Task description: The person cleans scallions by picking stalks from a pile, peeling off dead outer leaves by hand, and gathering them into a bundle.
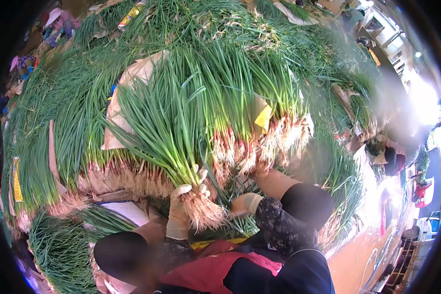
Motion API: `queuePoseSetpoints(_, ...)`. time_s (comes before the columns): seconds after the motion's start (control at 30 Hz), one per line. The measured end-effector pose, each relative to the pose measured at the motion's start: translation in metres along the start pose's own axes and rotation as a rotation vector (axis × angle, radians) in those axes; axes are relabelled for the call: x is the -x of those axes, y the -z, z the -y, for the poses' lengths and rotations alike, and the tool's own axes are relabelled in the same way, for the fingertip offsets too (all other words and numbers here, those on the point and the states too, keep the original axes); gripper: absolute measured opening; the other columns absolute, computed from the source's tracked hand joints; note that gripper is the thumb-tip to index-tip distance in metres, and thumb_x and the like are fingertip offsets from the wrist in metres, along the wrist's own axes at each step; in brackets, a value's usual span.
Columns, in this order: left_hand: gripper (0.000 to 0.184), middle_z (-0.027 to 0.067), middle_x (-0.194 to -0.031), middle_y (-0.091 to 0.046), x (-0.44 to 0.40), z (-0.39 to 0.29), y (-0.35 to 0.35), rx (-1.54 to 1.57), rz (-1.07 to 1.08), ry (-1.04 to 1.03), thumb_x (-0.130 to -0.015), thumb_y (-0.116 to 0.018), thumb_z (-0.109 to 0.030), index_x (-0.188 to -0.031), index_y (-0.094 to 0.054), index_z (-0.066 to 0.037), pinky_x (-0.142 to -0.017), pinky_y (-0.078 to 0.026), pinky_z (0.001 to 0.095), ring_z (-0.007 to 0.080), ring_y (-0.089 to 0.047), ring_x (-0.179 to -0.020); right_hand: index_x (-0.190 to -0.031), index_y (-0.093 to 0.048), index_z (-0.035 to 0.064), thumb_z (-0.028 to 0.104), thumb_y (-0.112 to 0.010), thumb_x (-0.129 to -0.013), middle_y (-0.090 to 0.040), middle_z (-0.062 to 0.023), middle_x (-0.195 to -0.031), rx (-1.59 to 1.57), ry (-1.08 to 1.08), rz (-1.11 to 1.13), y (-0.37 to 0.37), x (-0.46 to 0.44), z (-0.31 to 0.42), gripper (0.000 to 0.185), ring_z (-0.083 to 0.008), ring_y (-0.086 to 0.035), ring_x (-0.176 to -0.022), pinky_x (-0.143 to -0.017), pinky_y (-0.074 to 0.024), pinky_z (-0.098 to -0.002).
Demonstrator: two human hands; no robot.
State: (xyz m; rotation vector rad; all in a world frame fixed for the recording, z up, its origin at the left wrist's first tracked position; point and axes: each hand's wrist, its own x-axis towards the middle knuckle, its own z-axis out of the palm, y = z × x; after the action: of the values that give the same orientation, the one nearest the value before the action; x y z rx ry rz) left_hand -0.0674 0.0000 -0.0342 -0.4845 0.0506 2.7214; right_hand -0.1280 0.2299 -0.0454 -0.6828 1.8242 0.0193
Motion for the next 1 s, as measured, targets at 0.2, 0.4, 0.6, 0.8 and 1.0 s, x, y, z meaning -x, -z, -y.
queuePoseSetpoints(0.2, 0.053, 0.0089, -0.105, -0.061, 0.006, 0.008, -0.038, -0.019, 0.236, -0.02, -0.078, -0.063, -0.015, -0.128, -0.051, -0.003, -0.089, -0.044, 0.0405, 0.0233, -0.054, -0.088, -0.085, -0.063, 0.0047, 0.031, -0.046, -0.101, -0.068, -0.0167, -0.076, -0.272, -0.301, -1.243, 0.149, 0.039, -0.002, 0.035, -0.0339, -0.069, -0.074, -0.071, -0.0564, -0.042)
queuePoseSetpoints(0.4, 0.036, 0.0119, -0.106, -0.064, 0.006, 0.004, -0.036, -0.178, -0.043, -0.151, -0.08, -0.059, -0.007, -0.115, -0.059, 0.0, -0.102, -0.048, 0.0465, 0.0292, -0.062, -0.099, -0.088, -0.071, 0.0031, 0.038, -0.059, -0.089, -0.071, -0.0184, -0.087, -0.229, -0.384, -1.085, 0.199, 0.009, -0.021, 0.036, -0.0369, -0.069, -0.081, -0.076, -0.0544, -0.0431)
queuePoseSetpoints(0.6, 0.03, 0.0109, -0.089, -0.069, -0.008, 0.005, -0.019, -0.424, -0.261, -0.103, -0.081, -0.061, -0.007, -0.109, -0.063, 0.004, -0.072, -0.055, 0.0306, 0.0165, -0.064, -0.072, -0.11, -0.064, 0.0026, 0.036, -0.067, -0.088, -0.07, -0.0107, -0.092, -0.716, 0.108, -0.819, 0.08, 0.03, 0.047, 0.04, -0.0198, -0.064, -0.08, -0.071, -0.0518, -0.0326)
queuePoseSetpoints(0.8, 0.033, 0.0144, -0.087, -0.068, 0.003, -0.001, -0.02, -0.349, -0.178, -0.076, -0.083, -0.058, -0.006, -0.113, -0.063, 0.007, -0.077, -0.057, 0.0349, 0.0235, -0.067, -0.076, -0.129, -0.056, 0.001, 0.028, -0.065, -0.094, -0.068, -0.0022, -0.097, -1.672, 0.603, -0.427, 0.083, 0.021, 0.053, 0.044, -0.0088, -0.057, -0.076, -0.065, -0.0477, -0.0256)
queuePoseSetpoints(1.0, 0.038, 0.0138, -0.089, -0.07, 0.011, 0.004, -0.028, -0.409, -0.194, -0.085, -0.082, -0.062, -0.008, -0.117, -0.061, 0.005, -0.073, -0.055, 0.0312, 0.0211, -0.066, -0.076, -0.101, -0.064, 0.006, 0.025, -0.058, -0.101, -0.061, 0.0022, -0.075, -1.325, 0.367, -1.061, 0.081, 0.001, 0.078, 0.02, -0.0072, -0.054, -0.063, -0.055, -0.043, -0.0223)
